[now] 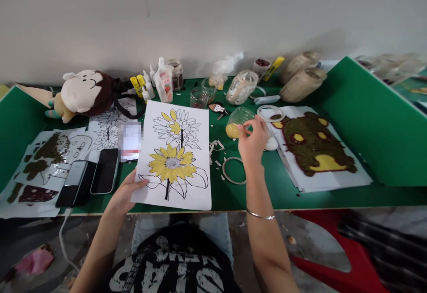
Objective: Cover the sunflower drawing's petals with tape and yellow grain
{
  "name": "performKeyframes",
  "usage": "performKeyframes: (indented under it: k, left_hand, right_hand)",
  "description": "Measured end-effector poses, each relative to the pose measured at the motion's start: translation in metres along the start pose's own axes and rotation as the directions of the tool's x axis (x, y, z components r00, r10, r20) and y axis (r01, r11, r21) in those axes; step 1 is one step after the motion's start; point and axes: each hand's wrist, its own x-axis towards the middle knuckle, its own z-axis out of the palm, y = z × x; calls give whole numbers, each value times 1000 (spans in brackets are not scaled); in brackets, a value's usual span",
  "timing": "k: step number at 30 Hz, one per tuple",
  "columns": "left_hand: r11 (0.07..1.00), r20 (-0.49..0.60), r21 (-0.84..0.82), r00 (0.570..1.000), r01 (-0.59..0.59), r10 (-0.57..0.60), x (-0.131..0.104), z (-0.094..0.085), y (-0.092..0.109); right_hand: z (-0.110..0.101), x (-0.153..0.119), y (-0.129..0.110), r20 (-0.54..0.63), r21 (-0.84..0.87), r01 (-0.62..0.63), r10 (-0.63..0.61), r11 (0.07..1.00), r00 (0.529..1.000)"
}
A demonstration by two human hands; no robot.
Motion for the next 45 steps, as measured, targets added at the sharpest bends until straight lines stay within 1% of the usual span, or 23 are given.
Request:
performKeyframes:
  k: [4,8,12,15,20,22,24,26,28,29,30,31,32,34,35,36,40,45]
  left_hand:
    - [999,-26,38,1000,0,1,5,3,-17]
    - [993,-70,111,996,-41,49,11,9,-30]
    - [960,-107,248,981,-134,164,17,11,-35]
    - [902,-116,381,957,-203,264,21,7,-35]
    - [754,-111,615,921,-231,373,23,-1,-30]
    - [677,-93,694,902,-244,421,19,1,-28]
    - [587,-69,764,870,-268,487,15,5,-26]
    - [498,-37,817,836,-290,547,9,10,-26]
    - [382,44,871,823,-309,566,5,15,-29]
    - [267,129,909,825,-320,550,3,17,-32]
    - [152,219,928,828,-340,515,2,19,-36]
    - [58,298,928,827,-367,476,2,21,-41]
    - [23,339,920,826,-391,450,2,23,-46]
    - [-16,382,910,824,-414,419,3,27,-57]
    - [-54,391,913,828,-405,403,5,29,-61]
    - [-68,393,914,828,-401,399,7,30,-65]
    - [-94,375,923,818,-374,436,14,31,-73]
    - [-104,369,923,774,-371,515,18,27,-72]
  right_hand:
    - [5,7,5,-16,-37,12,-13,999,1000]
    - [7,10,5,-24,-52,25,-26,998,999]
    - [8,10,3,-38,-36,18,-19,999,999]
    - [7,8,2,-15,-15,-7,7,1000,1000]
    - [2,2,3,31,18,-29,29,999,999]
    - [-1,-2,6,52,42,-46,44,998,998]
    - [-4,-7,8,53,45,-55,52,998,997]
    - [-10,-17,10,29,-11,-24,24,1000,999]
    - [-19,-31,12,37,-122,19,-15,992,999]
    - [-23,-40,13,103,-191,47,-28,980,994]
    - [-28,-50,13,159,-206,70,-37,976,987]
    - [-31,-60,13,214,-208,93,-48,974,976]
    - [-34,-71,14,278,-209,117,-56,971,959]
    - [-38,-91,15,392,-209,162,-69,964,917]
    - [-38,-100,17,413,-222,173,-68,960,908]
    - [-37,-108,18,419,-240,177,-63,954,906]
    - [-31,-125,23,396,-285,173,-49,943,917]
    - [-29,-130,17,315,-273,138,-47,952,948]
